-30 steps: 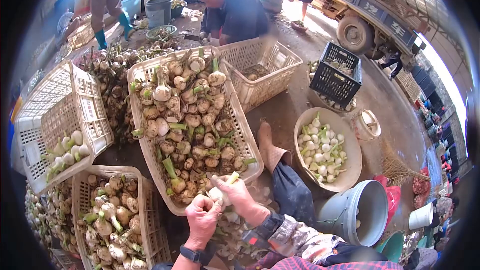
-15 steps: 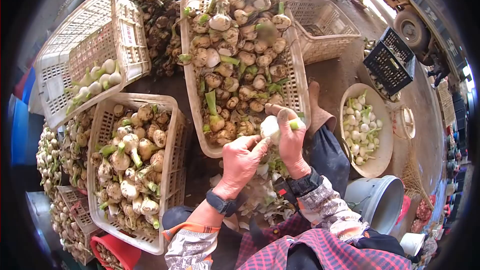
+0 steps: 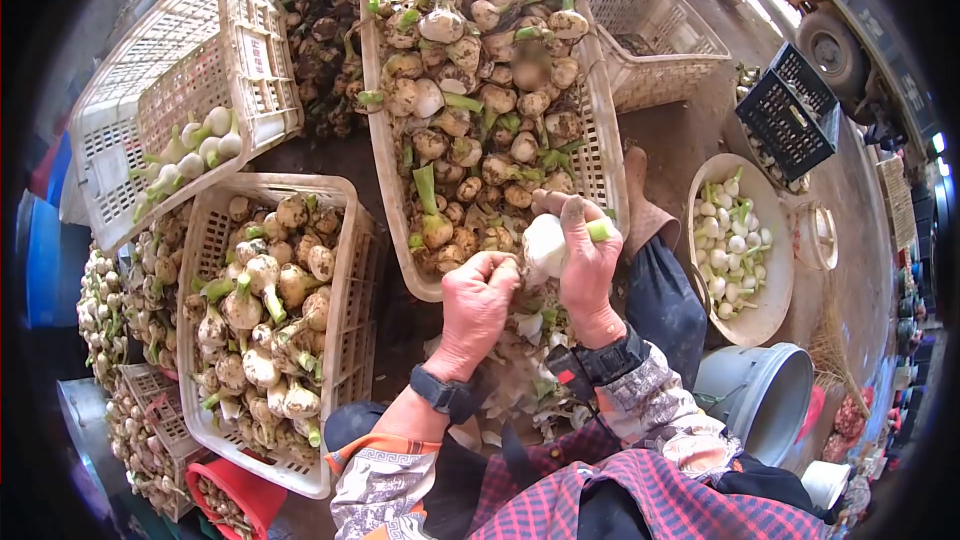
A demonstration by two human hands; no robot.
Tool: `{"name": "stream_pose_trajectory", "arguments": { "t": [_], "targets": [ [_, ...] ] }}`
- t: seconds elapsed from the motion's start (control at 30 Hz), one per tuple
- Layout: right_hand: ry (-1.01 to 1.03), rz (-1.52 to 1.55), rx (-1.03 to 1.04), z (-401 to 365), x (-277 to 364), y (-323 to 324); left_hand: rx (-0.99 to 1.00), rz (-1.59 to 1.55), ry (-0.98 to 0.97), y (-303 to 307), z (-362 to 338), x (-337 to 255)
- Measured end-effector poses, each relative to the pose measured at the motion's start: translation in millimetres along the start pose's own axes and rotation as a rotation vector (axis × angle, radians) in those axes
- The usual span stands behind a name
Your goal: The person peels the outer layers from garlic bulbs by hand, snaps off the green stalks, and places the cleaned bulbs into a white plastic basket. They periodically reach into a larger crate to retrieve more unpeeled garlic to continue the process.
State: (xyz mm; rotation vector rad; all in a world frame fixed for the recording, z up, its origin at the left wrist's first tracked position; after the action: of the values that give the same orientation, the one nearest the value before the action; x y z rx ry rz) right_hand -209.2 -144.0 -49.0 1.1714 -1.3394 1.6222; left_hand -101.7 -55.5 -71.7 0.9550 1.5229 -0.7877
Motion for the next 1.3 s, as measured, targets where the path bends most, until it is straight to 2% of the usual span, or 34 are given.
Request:
{"name": "stream_pose_trajectory", "arguments": {
  "t": [0.03,0.07,0.2,0.27,0.3,0.4,0.43,0.47,0.53,0.57,0.67,0.73,0.8,0.87,0.93,0.97,1.0,1.07,1.17,1.2,1.23,1.27,1.3],
  "targets": [
    [-0.011,-0.004,0.000,1.6,-1.3,2.3,0.039,-0.104,0.058,0.2,-0.2,-6.4],
    [0.071,-0.092,0.037,1.3,0.6,1.5,0.075,-0.207,0.116,0.7,0.2,-9.1],
    [0.456,-0.459,0.236,-5.2,4.9,-1.3,0.204,0.035,0.060,6.1,5.3,1.7],
    [0.610,-0.601,0.323,-8.8,13.2,-7.9,0.172,0.061,0.042,7.4,5.5,0.3],
    [0.617,-0.615,0.336,-9.9,12.9,-8.9,0.142,0.074,0.031,7.3,6.4,3.1],
    [0.253,-0.339,0.221,-8.6,-2.8,-1.1,0.072,0.048,0.057,5.8,4.9,0.1],
    [0.050,-0.068,0.101,-7.5,-1.6,0.6,0.050,0.028,0.073,6.9,5.4,-1.4],
    [-0.001,0.003,0.067,-3.7,-2.5,6.9,0.054,0.018,0.108,8.0,5.8,6.3],
    [-0.122,0.423,-0.104,1.1,-9.3,14.0,0.047,-0.023,0.178,6.6,5.8,22.7],
    [-0.100,0.344,-0.105,2.7,-5.7,14.7,0.056,-0.055,0.189,6.2,5.6,26.9],
    [-0.254,0.475,-0.095,14.5,-17.2,20.5,0.124,-0.142,0.223,1.0,4.4,27.5],
    [-0.315,0.512,-0.168,23.3,-37.0,38.2,0.092,-0.069,0.068,7.1,9.8,23.4],
    [-0.364,0.536,-0.195,24.2,-40.0,41.2,-0.045,-0.183,0.061,14.1,12.3,10.2],
    [-0.367,0.510,-0.202,17.2,-34.0,33.5,0.034,-0.095,-0.076,11.8,14.0,1.7],
    [-0.366,0.521,-0.179,13.0,-31.3,23.6,0.211,0.037,-0.055,-1.9,5.9,2.6],
    [-0.373,0.538,-0.109,12.0,-33.9,20.8,0.348,-0.060,0.133,-10.5,0.1,6.3],
    [-0.385,0.468,-0.078,8.4,-31.2,14.5,0.356,-0.143,0.099,-17.1,-0.6,5.4],
    [-0.407,0.326,-0.021,-1.8,-23.3,0.6,0.547,-0.296,0.344,-15.7,-7.8,10.5],
    [-0.437,0.254,0.005,-1.2,-31.0,4.6,0.549,0.010,0.183,-10.9,-2.4,30.9],
    [-0.465,0.254,0.012,2.1,-37.0,9.0,0.482,-0.045,0.093,-14.4,-4.7,23.8],
    [-0.485,0.237,-0.056,10.3,-57.6,29.2,0.507,-0.007,-0.001,-21.1,-11.3,13.8],
    [-0.522,0.468,-0.169,30.1,-109.0,68.6,0.514,0.040,-0.100,-24.8,-17.5,1.2],
    [-0.548,0.631,-0.177,30.1,-94.1,66.3,0.527,0.148,-0.278,-23.2,-25.0,-16.1]
  ]
}}
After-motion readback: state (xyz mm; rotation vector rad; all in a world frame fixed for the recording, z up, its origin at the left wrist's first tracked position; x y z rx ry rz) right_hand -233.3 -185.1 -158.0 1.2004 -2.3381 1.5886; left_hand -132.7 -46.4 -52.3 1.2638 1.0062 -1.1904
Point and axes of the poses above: each hand's wrist, its own z-axis towards the middle knuckle, its own y-axis out of the back of the hand, x = y × z, the point moved 4 cm from there along z, towards the middle knuckle, and after that the axes turned 8 degrees about z, right-handed, at the moved point
